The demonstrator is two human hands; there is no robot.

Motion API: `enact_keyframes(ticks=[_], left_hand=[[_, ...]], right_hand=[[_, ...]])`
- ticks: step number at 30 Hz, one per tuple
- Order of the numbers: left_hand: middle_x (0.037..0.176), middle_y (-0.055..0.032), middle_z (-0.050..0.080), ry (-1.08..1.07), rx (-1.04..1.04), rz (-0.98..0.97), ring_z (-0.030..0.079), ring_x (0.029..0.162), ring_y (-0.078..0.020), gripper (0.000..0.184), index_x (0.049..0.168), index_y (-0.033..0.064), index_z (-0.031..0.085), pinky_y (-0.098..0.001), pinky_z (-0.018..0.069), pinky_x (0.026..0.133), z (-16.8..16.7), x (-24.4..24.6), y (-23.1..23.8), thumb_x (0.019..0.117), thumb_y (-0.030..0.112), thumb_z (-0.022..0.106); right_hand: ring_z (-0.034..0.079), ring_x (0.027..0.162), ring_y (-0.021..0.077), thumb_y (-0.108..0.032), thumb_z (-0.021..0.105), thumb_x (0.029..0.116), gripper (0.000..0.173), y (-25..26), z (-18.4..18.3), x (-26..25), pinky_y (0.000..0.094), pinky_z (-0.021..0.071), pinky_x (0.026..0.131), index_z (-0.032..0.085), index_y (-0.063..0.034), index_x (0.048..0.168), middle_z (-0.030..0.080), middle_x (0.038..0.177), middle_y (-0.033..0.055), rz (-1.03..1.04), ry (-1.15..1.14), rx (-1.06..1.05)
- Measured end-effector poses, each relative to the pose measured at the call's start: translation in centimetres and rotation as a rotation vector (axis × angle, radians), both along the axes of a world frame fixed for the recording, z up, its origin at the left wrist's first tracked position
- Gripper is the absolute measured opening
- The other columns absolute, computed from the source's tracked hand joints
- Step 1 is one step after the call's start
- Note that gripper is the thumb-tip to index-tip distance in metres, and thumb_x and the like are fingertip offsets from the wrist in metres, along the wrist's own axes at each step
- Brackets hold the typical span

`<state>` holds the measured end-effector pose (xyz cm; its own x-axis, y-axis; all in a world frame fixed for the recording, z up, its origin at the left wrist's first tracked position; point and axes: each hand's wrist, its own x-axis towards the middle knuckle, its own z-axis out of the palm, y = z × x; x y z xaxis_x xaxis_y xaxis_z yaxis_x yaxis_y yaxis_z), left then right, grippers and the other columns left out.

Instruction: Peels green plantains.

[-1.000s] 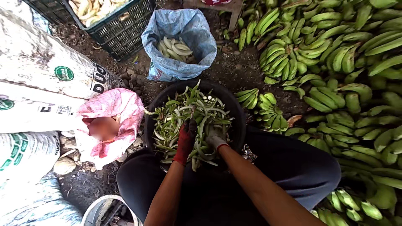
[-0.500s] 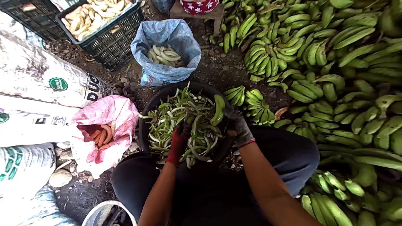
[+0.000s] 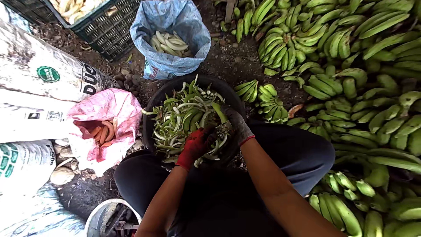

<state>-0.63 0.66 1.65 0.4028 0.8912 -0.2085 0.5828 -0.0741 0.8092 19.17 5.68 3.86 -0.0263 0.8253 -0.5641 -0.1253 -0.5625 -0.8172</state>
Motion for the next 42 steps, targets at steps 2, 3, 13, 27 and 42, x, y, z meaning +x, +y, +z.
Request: enact_keyframes(ticks=[2, 3, 13, 27, 42], left_hand=[[0.125, -0.0118, 0.068, 0.016, -0.009, 0.006, 0.066, 0.110, -0.0301, 0.050, 0.146, 0.0269, 0.057, -0.0572, 0.0518, 0.092, -0.1, 0.0, 0.1, 0.1052, 0.051, 0.040], [0.124, -0.0126, 0.068, 0.023, -0.007, 0.013, 0.066, 0.110, -0.0308, 0.048, 0.146, 0.0267, 0.057, -0.0575, 0.0518, 0.092, -0.2, -0.1, 0.2, 0.1051, 0.048, 0.041], [0.127, -0.0275, 0.062, 0.280, 0.104, 0.444, 0.064, 0.106, -0.0485, 0.049, 0.148, 0.0232, 0.055, -0.0686, 0.0493, 0.085, -2.8, -0.6, 1.8, 0.1012, 0.039, 0.059], [0.124, -0.0155, 0.067, 0.069, -0.042, 0.276, 0.068, 0.105, -0.0334, 0.049, 0.147, 0.0259, 0.056, -0.0596, 0.0534, 0.090, -0.7, -0.8, 0.2, 0.1049, 0.050, 0.048], [0.117, -0.0184, 0.067, 0.099, 0.019, 0.311, 0.068, 0.095, -0.0356, 0.054, 0.147, 0.0234, 0.056, -0.0590, 0.0543, 0.079, 0.5, 1.4, -0.7, 0.1024, 0.053, 0.046]], right_hand=[[0.067, 0.086, 0.0145, -0.050, 0.052, 0.1021, 0.044, -0.1, 0.1, 0.0, 0.0337, 0.0565, 0.072, 0.058, -0.0269, 0.139, 0.070, 0.112, 0.0031, 0.029, -0.032, -0.001], [0.067, 0.085, 0.0144, -0.053, 0.051, 0.1021, 0.046, -0.2, 0.1, -0.2, 0.0343, 0.0569, 0.071, 0.058, -0.0257, 0.138, 0.070, 0.111, 0.0033, 0.038, -0.049, -0.005], [0.064, 0.106, 0.0254, -0.062, 0.027, 0.1061, 0.065, -3.2, -1.6, -4.7, 0.0504, 0.0540, 0.088, 0.054, -0.0159, 0.143, 0.064, 0.125, 0.0146, 0.071, -0.353, 0.015], [0.061, 0.077, 0.0115, -0.059, 0.046, 0.1028, 0.047, -0.9, -0.5, -3.0, 0.0328, 0.0542, 0.063, 0.059, -0.0233, 0.132, 0.066, 0.100, 0.0014, 0.011, -0.121, 0.000], [0.064, 0.113, 0.0219, -0.072, 0.044, 0.0971, 0.071, -0.1, -0.1, -4.7, 0.0488, 0.0557, 0.091, 0.035, -0.0324, 0.155, 0.060, 0.137, 0.0052, -0.377, -0.083, 0.085]])
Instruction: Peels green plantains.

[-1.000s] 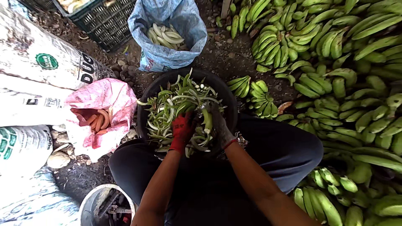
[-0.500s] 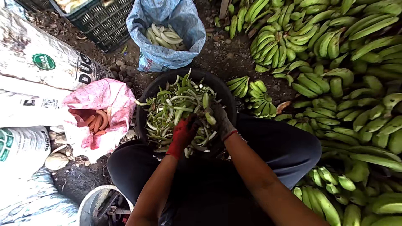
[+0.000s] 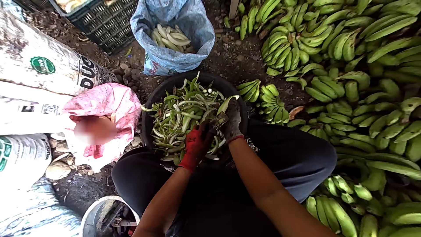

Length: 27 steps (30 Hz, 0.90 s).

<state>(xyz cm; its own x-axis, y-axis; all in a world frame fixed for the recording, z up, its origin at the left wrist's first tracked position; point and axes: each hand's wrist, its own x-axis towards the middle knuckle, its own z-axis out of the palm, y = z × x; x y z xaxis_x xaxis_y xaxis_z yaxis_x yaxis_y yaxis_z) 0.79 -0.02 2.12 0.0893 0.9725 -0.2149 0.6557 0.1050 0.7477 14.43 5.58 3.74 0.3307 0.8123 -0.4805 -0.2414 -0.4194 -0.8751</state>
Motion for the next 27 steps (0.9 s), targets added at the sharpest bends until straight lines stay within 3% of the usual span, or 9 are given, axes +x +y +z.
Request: enact_keyframes(ticks=[4, 8, 10, 12, 16, 18, 20, 22, 27], left_hand=[[0.118, -0.0195, 0.066, 0.035, -0.018, 0.034, 0.068, 0.097, -0.0369, 0.054, 0.147, 0.0219, 0.055, -0.0592, 0.0543, 0.081, -0.3, 0.0, 0.2, 0.1037, 0.051, 0.044], [0.123, -0.0191, 0.066, 0.008, -0.118, 0.050, 0.067, 0.102, -0.0372, 0.052, 0.148, 0.0235, 0.054, -0.0611, 0.0533, 0.086, -0.5, -0.5, 1.1, 0.1064, 0.052, 0.040], [0.124, -0.0191, 0.066, 0.000, -0.098, 0.058, 0.067, 0.104, -0.0380, 0.050, 0.149, 0.0233, 0.053, -0.0622, 0.0528, 0.086, -1.2, -1.2, 1.9, 0.1082, 0.048, 0.039], [0.128, -0.0199, 0.064, 0.000, -0.080, 0.057, 0.067, 0.103, -0.0395, 0.047, 0.149, 0.0241, 0.052, -0.0636, 0.0528, 0.085, -1.5, -2.2, 2.7, 0.1093, 0.045, 0.038], [0.128, -0.0201, 0.064, -0.049, -0.073, 0.095, 0.065, 0.110, -0.0403, 0.053, 0.149, 0.0252, 0.053, -0.0653, 0.0508, 0.088, -0.8, -3.2, 2.9, 0.1089, 0.054, 0.033], [0.125, -0.0185, 0.066, -0.050, -0.048, 0.081, 0.066, 0.107, -0.0384, 0.054, 0.147, 0.0244, 0.054, -0.0642, 0.0519, 0.087, -1.1, -2.8, 2.7, 0.1079, 0.055, 0.033], [0.123, -0.0176, 0.066, -0.030, -0.011, 0.039, 0.067, 0.103, -0.0370, 0.054, 0.146, 0.0229, 0.055, -0.0624, 0.0532, 0.083, -1.4, -1.9, 2.4, 0.1062, 0.055, 0.038], [0.122, -0.0204, 0.066, -0.001, 0.068, -0.022, 0.067, 0.100, -0.0387, 0.054, 0.145, 0.0192, 0.057, -0.0618, 0.0540, 0.082, -1.7, -1.0, 1.6, 0.1036, 0.051, 0.046], [0.125, -0.0220, 0.064, 0.099, 0.206, -0.012, 0.065, 0.107, -0.0430, 0.054, 0.144, 0.0201, 0.059, -0.0636, 0.0503, 0.086, -2.2, 0.0, 0.6, 0.0973, 0.046, 0.061]], right_hand=[[0.055, 0.129, 0.0282, -0.082, 0.041, 0.0908, 0.084, 0.4, 0.0, -1.0, 0.0584, 0.0484, 0.101, 0.026, -0.0353, 0.159, 0.051, 0.150, 0.0082, -0.115, -0.161, -0.021], [0.052, 0.133, 0.0317, -0.074, 0.036, 0.0982, 0.076, -0.3, 0.1, -1.1, 0.0625, 0.0458, 0.101, 0.022, -0.0340, 0.161, 0.046, 0.155, 0.0093, 0.056, -0.266, -0.032], [0.057, 0.124, 0.0265, -0.065, 0.037, 0.1032, 0.064, -1.4, 0.0, -0.6, 0.0564, 0.0504, 0.096, 0.033, -0.0321, 0.158, 0.053, 0.147, 0.0074, 0.244, -0.245, -0.028], [0.063, 0.101, 0.0185, -0.053, 0.040, 0.1071, 0.049, -2.0, -0.9, 0.2, 0.0440, 0.0550, 0.082, 0.051, -0.0225, 0.145, 0.065, 0.122, 0.0074, 0.441, -0.187, -0.058], [0.068, 0.098, 0.0181, -0.046, 0.051, 0.1050, 0.048, -1.5, -2.3, 1.8, 0.0407, 0.0573, 0.086, 0.054, -0.0201, 0.146, 0.069, 0.117, 0.0095, 0.764, -0.166, -0.108], [0.067, 0.099, 0.0187, -0.051, 0.052, 0.1032, 0.051, -1.3, -2.8, 2.5, 0.0426, 0.0564, 0.087, 0.056, -0.0213, 0.144, 0.069, 0.118, 0.0093, 0.657, -0.153, -0.144], [0.064, 0.090, 0.0174, -0.054, 0.043, 0.1052, 0.051, -1.1, -2.5, 2.2, 0.0411, 0.0557, 0.077, 0.057, -0.0172, 0.138, 0.067, 0.111, 0.0086, 0.456, -0.140, -0.151], [0.061, 0.095, 0.0194, -0.056, 0.038, 0.1063, 0.055, -0.6, -1.6, 1.7, 0.0439, 0.0536, 0.079, 0.053, -0.0165, 0.141, 0.064, 0.117, 0.0095, 0.311, -0.111, -0.154], [0.067, 0.089, 0.0212, -0.061, 0.042, 0.1028, 0.060, 2.6, -2.3, 0.1, 0.0422, 0.0580, 0.075, 0.056, -0.0106, 0.132, 0.067, 0.109, 0.0108, -0.065, 0.232, -0.089]])
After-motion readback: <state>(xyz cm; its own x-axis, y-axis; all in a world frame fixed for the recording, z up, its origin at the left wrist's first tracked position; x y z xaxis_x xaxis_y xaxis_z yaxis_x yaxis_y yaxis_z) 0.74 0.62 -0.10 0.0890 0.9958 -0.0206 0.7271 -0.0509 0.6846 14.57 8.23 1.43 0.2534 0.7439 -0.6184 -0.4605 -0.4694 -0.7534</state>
